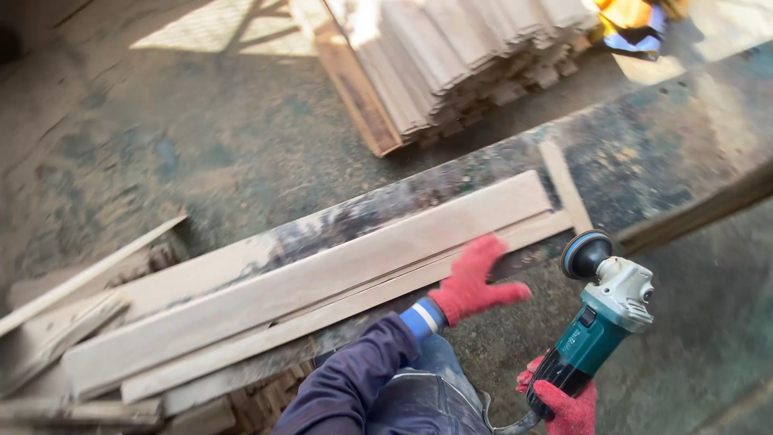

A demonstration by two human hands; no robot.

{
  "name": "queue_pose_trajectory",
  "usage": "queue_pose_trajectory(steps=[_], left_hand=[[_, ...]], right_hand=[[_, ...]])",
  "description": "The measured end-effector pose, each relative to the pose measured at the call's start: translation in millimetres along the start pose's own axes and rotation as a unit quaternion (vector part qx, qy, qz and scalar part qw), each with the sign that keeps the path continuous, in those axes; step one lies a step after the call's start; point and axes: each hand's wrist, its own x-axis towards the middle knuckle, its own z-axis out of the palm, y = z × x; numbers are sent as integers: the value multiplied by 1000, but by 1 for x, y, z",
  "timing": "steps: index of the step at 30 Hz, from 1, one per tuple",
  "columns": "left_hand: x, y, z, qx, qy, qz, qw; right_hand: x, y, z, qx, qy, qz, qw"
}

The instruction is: Sanding the edges and surface of wooden planks using a handheld angle grinder with a sanding disc.

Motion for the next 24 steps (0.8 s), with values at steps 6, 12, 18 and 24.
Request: queue_pose_trajectory(steps=[6,12,18,24], left_hand=[[-136,46,-52,-394,-121,-136,901],[-251,4,-124,-318,141,-213,913],[-327,-64,-163,-447,287,-188,826],[-339,-85,-180,-474,298,-219,799]], right_hand=[[-2,22,103,-145,-106,51,982],[-63,93,236,-258,-232,52,936],[-99,149,320,-294,-296,105,903],[-110,152,349,-325,-296,133,888]])
